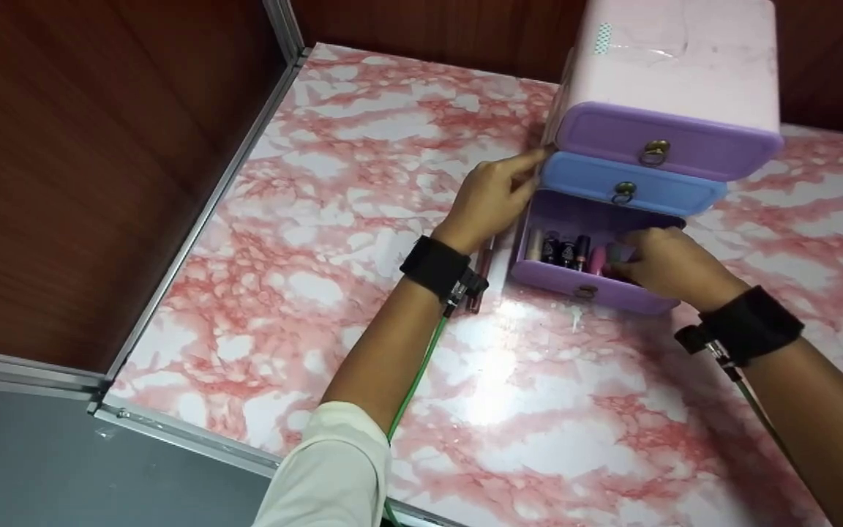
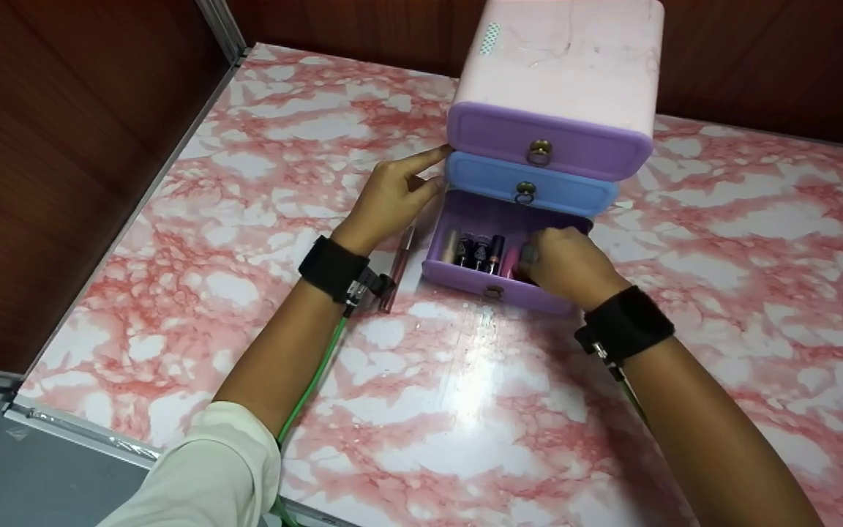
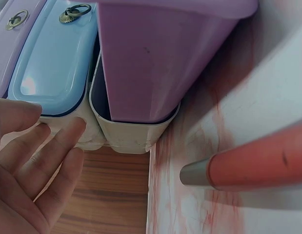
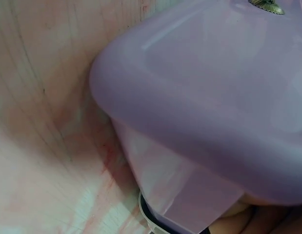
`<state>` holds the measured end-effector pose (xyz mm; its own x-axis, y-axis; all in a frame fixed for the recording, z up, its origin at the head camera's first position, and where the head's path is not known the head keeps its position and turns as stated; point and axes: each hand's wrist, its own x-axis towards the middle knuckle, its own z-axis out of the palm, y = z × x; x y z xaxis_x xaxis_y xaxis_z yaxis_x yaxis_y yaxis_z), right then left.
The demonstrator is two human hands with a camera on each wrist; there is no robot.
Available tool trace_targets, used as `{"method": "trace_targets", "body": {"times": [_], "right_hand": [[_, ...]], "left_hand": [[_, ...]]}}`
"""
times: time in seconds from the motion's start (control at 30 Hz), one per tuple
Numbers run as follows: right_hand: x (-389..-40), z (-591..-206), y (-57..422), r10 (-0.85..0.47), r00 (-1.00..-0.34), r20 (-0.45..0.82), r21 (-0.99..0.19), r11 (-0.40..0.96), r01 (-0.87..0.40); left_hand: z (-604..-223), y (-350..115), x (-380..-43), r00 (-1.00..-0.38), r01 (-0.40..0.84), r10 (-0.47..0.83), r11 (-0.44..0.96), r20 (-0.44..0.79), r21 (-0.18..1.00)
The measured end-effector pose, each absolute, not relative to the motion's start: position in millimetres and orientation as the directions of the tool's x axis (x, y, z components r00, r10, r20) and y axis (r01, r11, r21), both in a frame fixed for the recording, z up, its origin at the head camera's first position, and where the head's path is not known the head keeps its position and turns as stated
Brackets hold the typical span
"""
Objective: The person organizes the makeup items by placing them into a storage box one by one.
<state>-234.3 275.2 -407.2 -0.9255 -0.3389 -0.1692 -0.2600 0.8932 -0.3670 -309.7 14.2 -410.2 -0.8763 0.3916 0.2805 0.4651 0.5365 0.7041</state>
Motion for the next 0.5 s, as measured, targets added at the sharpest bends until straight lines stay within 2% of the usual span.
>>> {"method": "trace_targets", "body": {"times": [0.2, 0.5], "right_hand": [[-233, -405, 277, -0.338, -0.929, -0.151, -0.350, 0.897, -0.269], [-217, -395, 294, -0.387, -0.907, 0.164, -0.448, 0.790, -0.418]], "left_hand": [[-411, 14, -310, -0.871, 0.474, 0.398, 0.532, 0.287, 0.702], [-412, 14, -310, -0.870, 0.480, 0.391, 0.530, 0.301, 0.699]]}}
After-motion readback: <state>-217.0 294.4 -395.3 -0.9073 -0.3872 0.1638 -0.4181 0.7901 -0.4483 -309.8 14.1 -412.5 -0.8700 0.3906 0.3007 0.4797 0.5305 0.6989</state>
